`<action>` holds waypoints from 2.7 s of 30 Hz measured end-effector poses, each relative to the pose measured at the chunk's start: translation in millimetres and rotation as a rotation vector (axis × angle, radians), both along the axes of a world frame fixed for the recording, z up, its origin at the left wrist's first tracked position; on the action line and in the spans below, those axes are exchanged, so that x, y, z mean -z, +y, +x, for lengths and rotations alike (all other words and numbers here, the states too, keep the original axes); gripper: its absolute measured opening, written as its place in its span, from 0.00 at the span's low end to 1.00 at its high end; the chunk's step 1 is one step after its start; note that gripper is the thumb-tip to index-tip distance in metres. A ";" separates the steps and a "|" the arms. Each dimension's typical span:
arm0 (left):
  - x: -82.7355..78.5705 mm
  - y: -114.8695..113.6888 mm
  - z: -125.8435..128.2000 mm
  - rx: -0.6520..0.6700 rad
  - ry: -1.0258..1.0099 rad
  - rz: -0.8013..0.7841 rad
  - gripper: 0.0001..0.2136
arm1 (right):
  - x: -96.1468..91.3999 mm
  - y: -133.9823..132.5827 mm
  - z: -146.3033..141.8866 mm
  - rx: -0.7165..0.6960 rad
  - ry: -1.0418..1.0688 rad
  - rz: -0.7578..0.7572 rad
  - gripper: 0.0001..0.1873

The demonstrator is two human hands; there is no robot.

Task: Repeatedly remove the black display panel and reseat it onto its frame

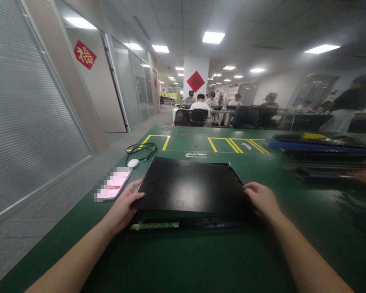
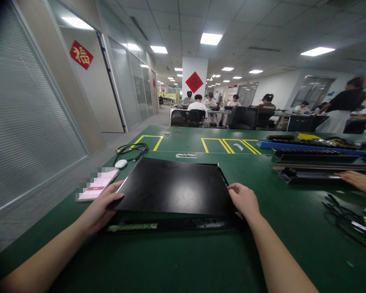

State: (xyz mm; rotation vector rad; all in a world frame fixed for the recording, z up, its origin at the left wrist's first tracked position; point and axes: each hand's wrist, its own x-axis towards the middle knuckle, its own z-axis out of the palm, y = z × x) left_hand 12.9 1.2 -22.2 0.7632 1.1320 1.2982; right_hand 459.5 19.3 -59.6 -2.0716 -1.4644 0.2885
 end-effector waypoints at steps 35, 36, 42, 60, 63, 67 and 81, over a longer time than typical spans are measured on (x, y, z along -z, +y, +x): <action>-6.3 -3.0 6.7 -0.044 0.031 0.005 0.24 | -3.8 -2.2 -4.6 -0.008 -0.072 0.000 0.14; -6.6 -3.1 6.9 -0.047 0.034 0.002 0.24 | -3.8 -2.1 -4.7 -0.010 -0.075 0.001 0.14; -3.9 -2.5 5.2 -0.045 0.035 -0.005 0.24 | -3.1 -2.0 -4.0 -0.013 -0.067 0.029 0.13; -5.1 2.4 5.3 -0.082 0.057 -0.052 0.17 | -0.3 -0.6 -1.4 -0.015 -0.061 0.007 0.14; -5.9 1.2 7.3 -0.086 0.080 -0.056 0.17 | -2.5 -2.3 -4.0 -0.013 -0.088 -0.001 0.14; -7.6 -0.9 8.8 -0.072 0.077 -0.065 0.17 | -7.0 -5.2 -8.2 -0.043 -0.159 -0.012 0.14; -9.2 -1.3 9.4 -0.068 0.054 -0.077 0.17 | -14.3 -9.3 -14.3 -0.090 -0.254 -0.087 0.14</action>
